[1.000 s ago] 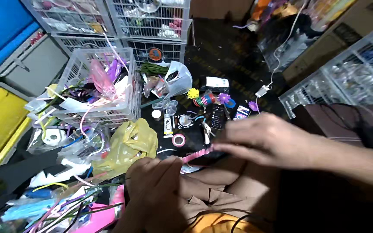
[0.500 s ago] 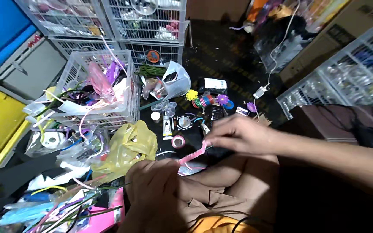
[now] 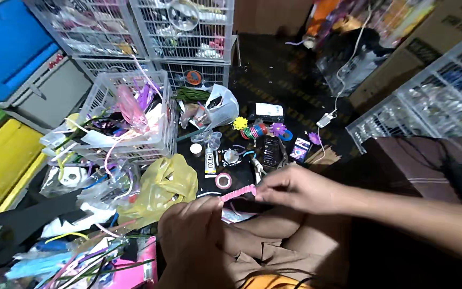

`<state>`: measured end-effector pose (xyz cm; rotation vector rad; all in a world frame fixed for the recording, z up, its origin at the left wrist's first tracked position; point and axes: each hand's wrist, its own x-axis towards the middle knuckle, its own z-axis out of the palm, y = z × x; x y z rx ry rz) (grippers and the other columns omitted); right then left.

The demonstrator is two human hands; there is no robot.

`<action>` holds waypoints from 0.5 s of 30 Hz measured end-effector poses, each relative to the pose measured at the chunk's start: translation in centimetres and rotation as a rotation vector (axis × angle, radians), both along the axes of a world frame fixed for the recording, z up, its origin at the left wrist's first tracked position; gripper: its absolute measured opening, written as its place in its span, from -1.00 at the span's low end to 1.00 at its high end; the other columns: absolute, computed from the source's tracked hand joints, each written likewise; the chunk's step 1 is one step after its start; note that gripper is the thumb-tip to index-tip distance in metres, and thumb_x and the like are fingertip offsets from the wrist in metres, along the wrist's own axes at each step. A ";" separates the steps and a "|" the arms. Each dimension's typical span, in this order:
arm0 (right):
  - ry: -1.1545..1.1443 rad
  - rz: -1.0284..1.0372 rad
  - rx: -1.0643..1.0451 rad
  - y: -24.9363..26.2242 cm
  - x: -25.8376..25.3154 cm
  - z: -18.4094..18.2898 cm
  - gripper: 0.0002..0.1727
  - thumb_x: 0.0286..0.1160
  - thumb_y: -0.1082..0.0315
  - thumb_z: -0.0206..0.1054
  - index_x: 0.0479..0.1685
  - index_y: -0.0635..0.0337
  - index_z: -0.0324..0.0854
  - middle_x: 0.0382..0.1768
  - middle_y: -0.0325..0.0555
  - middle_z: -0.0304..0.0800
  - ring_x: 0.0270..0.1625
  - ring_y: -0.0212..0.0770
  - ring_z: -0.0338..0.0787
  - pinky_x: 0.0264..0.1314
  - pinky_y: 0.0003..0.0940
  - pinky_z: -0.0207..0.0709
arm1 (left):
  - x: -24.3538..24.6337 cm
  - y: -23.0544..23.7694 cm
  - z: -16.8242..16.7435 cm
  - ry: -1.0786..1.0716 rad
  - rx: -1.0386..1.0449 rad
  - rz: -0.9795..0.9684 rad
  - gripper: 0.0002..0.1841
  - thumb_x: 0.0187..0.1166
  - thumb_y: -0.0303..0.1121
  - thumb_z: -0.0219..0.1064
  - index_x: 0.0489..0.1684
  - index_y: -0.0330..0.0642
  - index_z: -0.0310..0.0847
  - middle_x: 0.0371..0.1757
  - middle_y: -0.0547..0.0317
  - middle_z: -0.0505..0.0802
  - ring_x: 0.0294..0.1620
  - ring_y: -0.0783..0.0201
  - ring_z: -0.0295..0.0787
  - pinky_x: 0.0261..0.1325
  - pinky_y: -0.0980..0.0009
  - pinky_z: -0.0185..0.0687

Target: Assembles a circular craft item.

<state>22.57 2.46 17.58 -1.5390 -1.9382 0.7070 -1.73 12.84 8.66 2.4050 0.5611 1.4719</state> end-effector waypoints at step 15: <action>-0.432 0.110 0.406 0.6 1.6 1.4 -0.69 0.75 0.20 0.19 -0.07 0.10 0.86 -0.21 -0.21 0.83 -0.19 -0.36 0.81 -0.20 -0.46 0.68 | 0.8 -0.7 0.8 0.185 -0.113 -0.108 -0.73 0.72 -0.25 0.21 -0.18 -0.20 0.79 -0.20 0.10 0.88 -0.19 0.43 0.80 -0.07 0.63 0.67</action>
